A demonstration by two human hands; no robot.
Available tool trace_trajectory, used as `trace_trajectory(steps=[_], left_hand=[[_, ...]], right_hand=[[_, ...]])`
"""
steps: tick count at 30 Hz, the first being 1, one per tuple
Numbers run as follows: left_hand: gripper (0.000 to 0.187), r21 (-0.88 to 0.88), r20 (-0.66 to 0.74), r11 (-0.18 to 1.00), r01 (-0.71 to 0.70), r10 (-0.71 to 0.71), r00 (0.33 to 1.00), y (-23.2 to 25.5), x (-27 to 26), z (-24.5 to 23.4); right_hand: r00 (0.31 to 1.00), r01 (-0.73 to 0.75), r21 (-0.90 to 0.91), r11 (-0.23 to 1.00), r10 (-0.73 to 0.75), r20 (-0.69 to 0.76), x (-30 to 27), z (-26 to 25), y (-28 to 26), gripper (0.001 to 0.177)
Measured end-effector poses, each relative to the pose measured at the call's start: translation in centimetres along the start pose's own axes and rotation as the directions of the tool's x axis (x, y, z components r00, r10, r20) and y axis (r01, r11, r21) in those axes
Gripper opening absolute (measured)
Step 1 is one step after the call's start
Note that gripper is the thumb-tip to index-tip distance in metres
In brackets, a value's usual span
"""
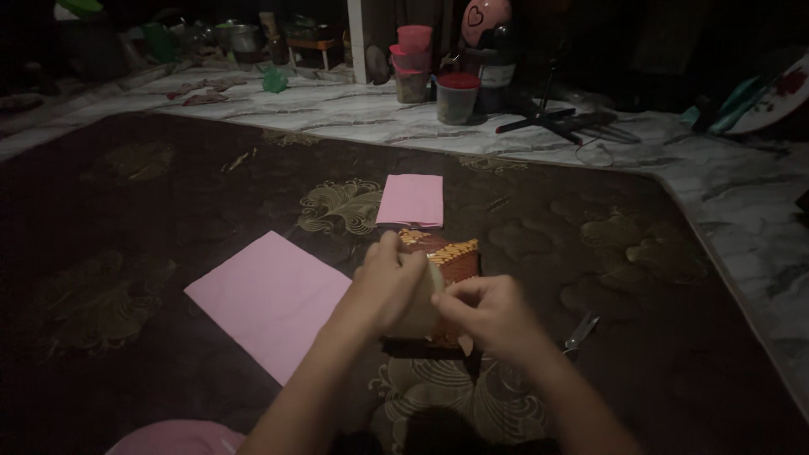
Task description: The person wraps a rectangular gift with patterned paper, folds the edges, and secures them with clear tape. They use scissors to cut the tape and continue folding and taping the remaining sides.
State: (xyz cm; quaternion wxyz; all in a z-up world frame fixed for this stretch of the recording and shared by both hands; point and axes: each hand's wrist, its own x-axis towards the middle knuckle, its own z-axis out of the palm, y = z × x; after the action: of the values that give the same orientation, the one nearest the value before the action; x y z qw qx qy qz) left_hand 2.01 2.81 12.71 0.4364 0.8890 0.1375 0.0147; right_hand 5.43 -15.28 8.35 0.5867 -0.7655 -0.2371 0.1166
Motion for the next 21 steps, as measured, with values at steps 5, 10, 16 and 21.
trace_trajectory(steps=[5, 10, 16, 21], left_hand=[[0.056, 0.039, -0.028, 0.998, 0.058, -0.057, 0.998, -1.2, -0.3, 0.9], [0.054, -0.199, -0.099, 0.98, -0.021, 0.001, 0.995, -4.2, 0.3, 3.9], [0.062, -0.7, 0.166, 0.636, 0.326, -0.299, 0.94, -5.0, 0.1, 7.9], [0.089, -0.654, 0.256, 0.75, 0.1, 0.094, 0.962, -6.5, -1.4, 7.5]], right_hand=[[0.992, 0.014, -0.102, 0.995, -0.026, -0.124, -0.1, 1.2, 2.8, 0.025], [0.993, -0.1, 0.216, 0.971, 0.112, -0.044, -0.4, 1.3, 6.6, 0.03], [0.99, -0.078, 0.094, 0.992, 0.089, -0.113, -1.6, -0.4, 7.6, 0.025], [0.976, 0.031, -0.172, 0.985, -0.068, -0.209, -2.2, -1.9, 5.4, 0.022]])
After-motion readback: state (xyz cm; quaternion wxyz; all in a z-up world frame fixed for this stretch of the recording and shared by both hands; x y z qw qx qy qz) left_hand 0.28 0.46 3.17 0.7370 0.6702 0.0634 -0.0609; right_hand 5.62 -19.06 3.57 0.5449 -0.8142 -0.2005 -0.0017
